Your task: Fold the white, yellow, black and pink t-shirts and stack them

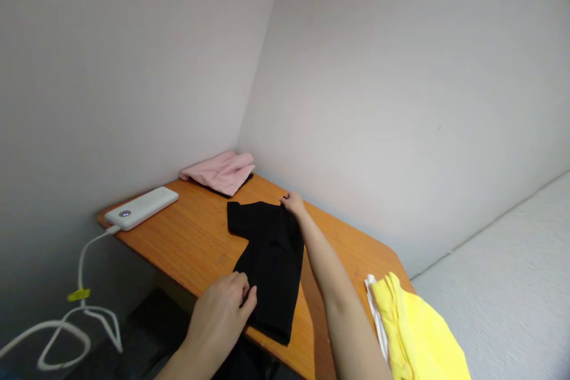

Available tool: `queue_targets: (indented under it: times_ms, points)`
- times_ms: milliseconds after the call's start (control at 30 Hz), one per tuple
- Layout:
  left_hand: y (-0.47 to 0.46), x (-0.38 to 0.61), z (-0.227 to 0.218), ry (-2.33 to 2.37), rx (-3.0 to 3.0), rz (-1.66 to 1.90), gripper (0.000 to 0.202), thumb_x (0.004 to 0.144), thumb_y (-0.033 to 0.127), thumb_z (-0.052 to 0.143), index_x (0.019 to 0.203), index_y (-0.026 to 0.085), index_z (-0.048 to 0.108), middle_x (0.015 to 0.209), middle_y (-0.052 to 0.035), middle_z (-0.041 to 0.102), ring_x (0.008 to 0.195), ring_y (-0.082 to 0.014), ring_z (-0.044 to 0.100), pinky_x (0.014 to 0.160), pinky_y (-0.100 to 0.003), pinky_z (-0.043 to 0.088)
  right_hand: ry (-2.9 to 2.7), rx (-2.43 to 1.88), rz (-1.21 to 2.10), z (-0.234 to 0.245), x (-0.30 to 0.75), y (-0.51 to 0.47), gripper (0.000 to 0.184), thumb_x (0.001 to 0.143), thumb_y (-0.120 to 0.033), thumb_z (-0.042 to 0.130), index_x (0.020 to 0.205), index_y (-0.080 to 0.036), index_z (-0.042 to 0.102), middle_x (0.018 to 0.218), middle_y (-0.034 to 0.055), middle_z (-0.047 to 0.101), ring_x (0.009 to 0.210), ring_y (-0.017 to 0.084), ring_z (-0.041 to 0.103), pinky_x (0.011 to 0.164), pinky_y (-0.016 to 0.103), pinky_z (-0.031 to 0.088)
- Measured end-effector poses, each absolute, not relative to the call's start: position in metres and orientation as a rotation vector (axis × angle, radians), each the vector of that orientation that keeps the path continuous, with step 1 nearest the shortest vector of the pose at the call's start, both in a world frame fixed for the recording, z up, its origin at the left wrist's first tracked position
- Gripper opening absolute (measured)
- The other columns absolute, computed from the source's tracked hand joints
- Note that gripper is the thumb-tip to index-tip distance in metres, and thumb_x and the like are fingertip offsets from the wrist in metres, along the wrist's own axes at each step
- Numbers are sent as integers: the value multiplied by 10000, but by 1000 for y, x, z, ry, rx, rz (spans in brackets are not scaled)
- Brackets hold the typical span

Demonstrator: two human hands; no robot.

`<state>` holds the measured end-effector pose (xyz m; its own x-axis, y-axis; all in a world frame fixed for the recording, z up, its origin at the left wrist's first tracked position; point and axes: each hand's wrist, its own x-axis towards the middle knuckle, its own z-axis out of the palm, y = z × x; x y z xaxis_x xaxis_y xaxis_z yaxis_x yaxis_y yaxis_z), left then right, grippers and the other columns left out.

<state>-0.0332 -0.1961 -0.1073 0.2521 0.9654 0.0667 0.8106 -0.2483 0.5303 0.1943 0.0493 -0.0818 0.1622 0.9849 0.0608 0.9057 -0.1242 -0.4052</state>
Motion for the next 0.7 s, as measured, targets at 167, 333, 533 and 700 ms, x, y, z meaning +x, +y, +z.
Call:
queue_targets:
  times_ms: [167, 333, 533, 700]
  points:
    - [-184, -52, -139, 1724, 2153, 354, 284, 949, 284, 372, 812, 193, 603, 898, -93, 687, 868, -232, 662, 743, -314, 447, -1916, -2072, 395, -104, 150, 57, 145, 834, -223, 615, 702, -170, 585, 777, 58, 638, 822, 171, 585, 695, 235, 396]
    - [-177, -59, -143, 1636, 2151, 373, 254, 933, 248, 385, 830, 200, 612, 927, -91, 696, 901, -227, 670, 761, -307, 455, -1952, -2050, 535, -93, 181, 49, 252, 819, -320, 660, 638, -174, 562, 671, 16, 583, 759, 166, 568, 693, 249, 399]
    - [-168, -64, -143, 1562, 2124, 349, 230, 901, 220, 415, 768, 195, 600, 857, -77, 707, 806, -219, 672, 668, -290, 412, -1916, -2033, 901, -71, 220, 27, 234, 658, -224, 761, 569, -170, 552, 535, -39, 514, 633, 137, 542, 595, 217, 412]
    - [-164, -66, -141, 1520, 2021, 404, 261, 917, 233, 419, 696, 202, 554, 714, -34, 688, 692, -187, 652, 609, -272, 360, -1780, -1894, 1161, -51, 189, 51, 96, 837, -254, 620, 848, -162, 649, 674, -5, 612, 597, 110, 562, 529, 200, 446]
